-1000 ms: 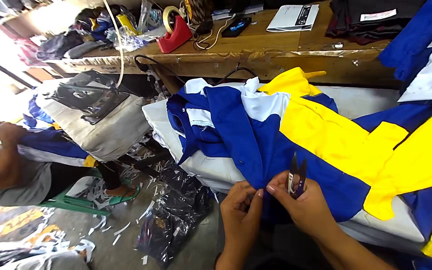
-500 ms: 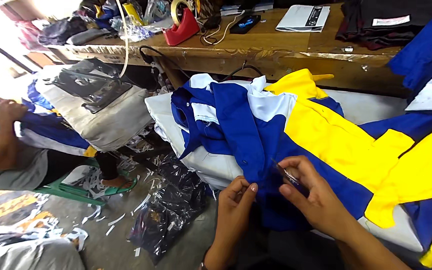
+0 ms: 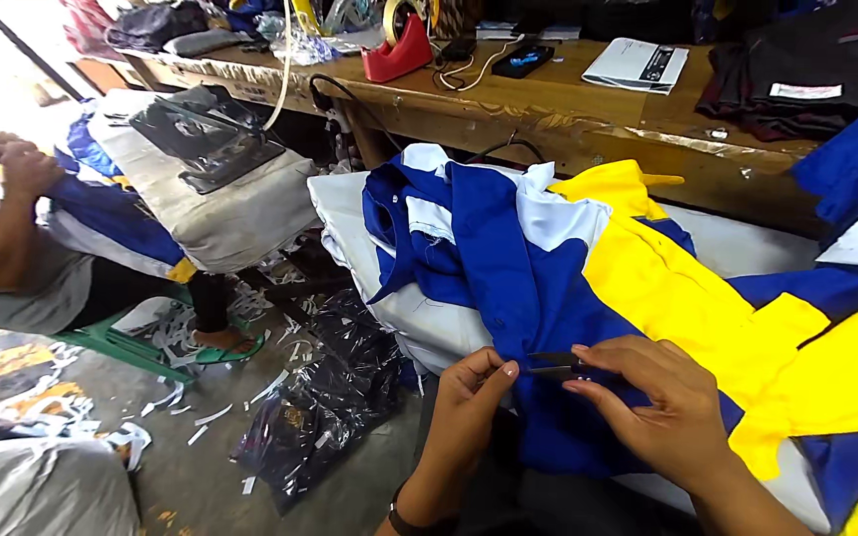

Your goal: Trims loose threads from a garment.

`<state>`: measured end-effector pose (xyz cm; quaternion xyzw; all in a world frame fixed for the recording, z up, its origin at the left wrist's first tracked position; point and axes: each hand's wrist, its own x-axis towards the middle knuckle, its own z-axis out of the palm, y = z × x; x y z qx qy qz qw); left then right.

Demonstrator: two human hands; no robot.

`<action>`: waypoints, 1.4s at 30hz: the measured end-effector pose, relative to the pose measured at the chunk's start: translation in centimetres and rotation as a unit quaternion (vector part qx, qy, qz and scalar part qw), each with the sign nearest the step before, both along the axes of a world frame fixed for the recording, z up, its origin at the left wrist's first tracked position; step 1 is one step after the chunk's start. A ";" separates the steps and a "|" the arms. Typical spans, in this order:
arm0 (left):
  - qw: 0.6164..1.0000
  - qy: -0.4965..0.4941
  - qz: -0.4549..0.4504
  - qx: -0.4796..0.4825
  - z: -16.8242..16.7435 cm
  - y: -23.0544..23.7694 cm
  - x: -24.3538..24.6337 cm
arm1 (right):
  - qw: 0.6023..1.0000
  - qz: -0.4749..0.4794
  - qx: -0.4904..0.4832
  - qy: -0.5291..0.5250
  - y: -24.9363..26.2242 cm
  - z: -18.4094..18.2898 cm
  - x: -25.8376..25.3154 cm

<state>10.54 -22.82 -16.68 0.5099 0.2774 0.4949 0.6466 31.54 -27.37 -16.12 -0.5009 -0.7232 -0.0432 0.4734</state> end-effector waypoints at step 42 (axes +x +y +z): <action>0.998 -0.026 0.005 -0.051 0.5 -0.7 0.0 | 0.985 0.135 -0.008 0.103 1.9 -1.1 -2.5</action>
